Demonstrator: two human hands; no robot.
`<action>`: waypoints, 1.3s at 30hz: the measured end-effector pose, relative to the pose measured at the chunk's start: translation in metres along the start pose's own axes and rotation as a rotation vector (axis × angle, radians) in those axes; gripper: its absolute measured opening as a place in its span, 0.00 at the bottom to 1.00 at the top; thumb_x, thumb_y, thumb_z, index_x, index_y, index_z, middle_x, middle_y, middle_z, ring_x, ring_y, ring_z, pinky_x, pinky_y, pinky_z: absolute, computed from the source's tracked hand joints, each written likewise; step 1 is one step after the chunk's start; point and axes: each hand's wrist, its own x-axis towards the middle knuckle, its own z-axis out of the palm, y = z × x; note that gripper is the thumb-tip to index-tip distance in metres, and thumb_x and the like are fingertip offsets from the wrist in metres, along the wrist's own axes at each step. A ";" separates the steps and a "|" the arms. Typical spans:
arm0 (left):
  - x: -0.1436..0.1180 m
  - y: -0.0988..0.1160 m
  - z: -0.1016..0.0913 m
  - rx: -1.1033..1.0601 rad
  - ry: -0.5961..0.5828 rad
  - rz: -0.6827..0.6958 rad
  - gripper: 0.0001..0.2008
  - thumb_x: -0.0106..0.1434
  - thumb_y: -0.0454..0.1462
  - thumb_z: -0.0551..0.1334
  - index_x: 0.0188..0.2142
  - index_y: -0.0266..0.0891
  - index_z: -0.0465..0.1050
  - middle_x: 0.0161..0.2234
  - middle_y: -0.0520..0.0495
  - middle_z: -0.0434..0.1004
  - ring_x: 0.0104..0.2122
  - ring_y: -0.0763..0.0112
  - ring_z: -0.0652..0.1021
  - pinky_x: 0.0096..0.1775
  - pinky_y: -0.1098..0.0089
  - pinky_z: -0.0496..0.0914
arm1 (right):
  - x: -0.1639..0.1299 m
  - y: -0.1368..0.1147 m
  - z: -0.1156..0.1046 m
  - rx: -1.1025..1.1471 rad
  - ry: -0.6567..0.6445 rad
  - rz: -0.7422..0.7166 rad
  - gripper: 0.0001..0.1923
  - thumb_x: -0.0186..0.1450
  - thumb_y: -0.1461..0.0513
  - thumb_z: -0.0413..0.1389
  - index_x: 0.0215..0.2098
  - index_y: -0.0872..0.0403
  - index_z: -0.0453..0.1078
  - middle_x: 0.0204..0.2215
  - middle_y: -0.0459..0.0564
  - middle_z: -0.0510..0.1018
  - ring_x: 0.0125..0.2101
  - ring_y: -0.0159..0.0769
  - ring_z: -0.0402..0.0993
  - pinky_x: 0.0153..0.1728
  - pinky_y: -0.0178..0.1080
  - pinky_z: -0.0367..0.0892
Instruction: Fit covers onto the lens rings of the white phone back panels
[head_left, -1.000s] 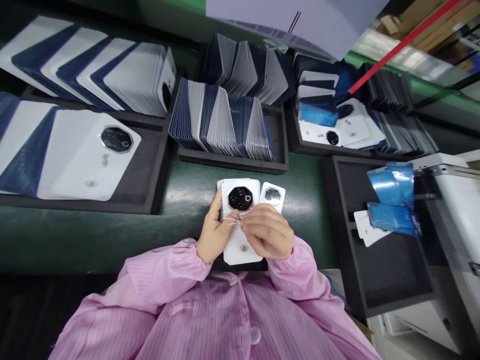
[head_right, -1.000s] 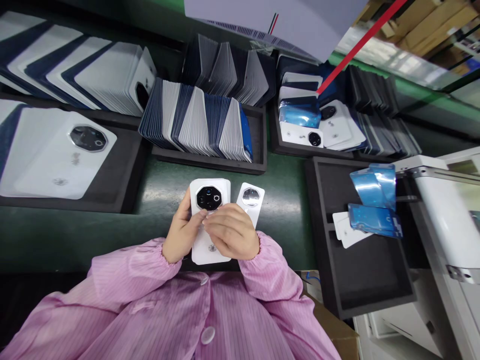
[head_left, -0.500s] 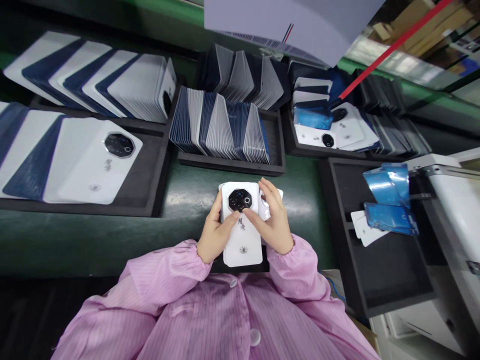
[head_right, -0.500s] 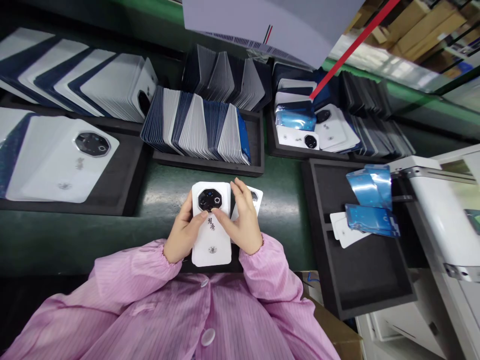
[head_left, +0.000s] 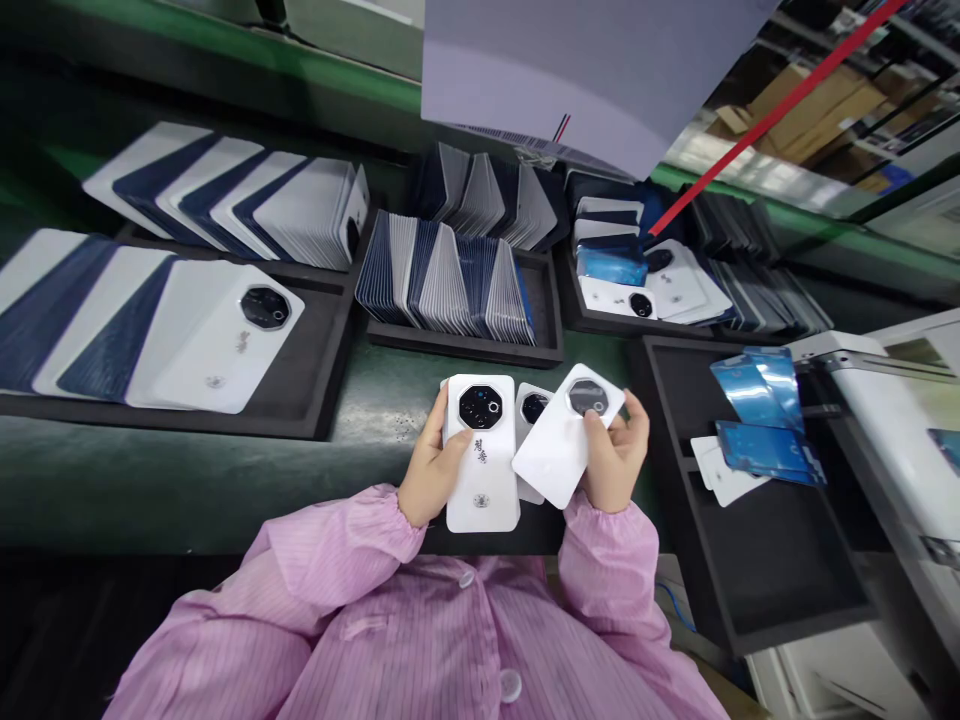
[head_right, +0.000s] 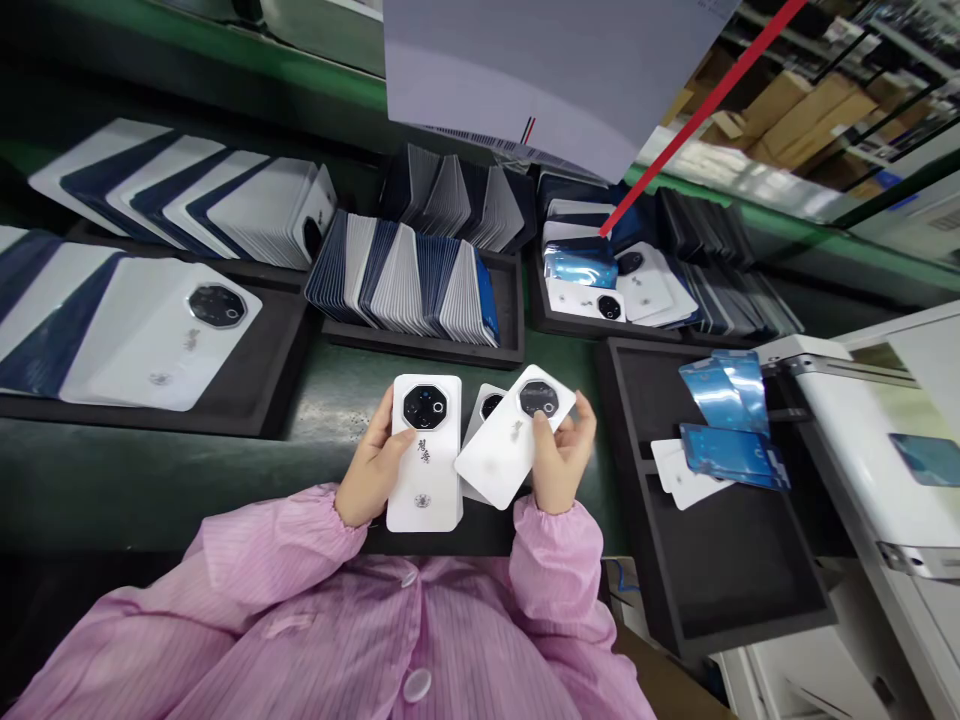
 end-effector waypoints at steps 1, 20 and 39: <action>0.000 0.000 0.000 0.000 -0.004 0.001 0.32 0.62 0.37 0.60 0.65 0.50 0.52 0.65 0.51 0.58 0.61 0.60 0.65 0.59 0.62 0.62 | 0.000 0.004 -0.005 -0.033 -0.030 0.056 0.32 0.54 0.58 0.64 0.54 0.52 0.60 0.34 0.49 0.79 0.30 0.36 0.77 0.32 0.38 0.71; -0.001 0.006 0.000 0.037 0.015 0.043 0.33 0.62 0.41 0.61 0.65 0.46 0.53 0.63 0.46 0.61 0.61 0.61 0.66 0.58 0.64 0.63 | 0.003 0.029 -0.018 -1.025 -0.355 -0.501 0.18 0.61 0.52 0.57 0.45 0.54 0.71 0.31 0.51 0.71 0.35 0.43 0.66 0.40 0.49 0.64; -0.004 0.005 0.002 0.143 0.012 0.190 0.32 0.62 0.41 0.61 0.64 0.45 0.54 0.60 0.44 0.67 0.56 0.61 0.72 0.55 0.63 0.68 | -0.022 -0.034 0.066 -0.576 -0.493 -0.450 0.03 0.58 0.62 0.61 0.29 0.51 0.71 0.43 0.52 0.71 0.48 0.45 0.67 0.51 0.54 0.63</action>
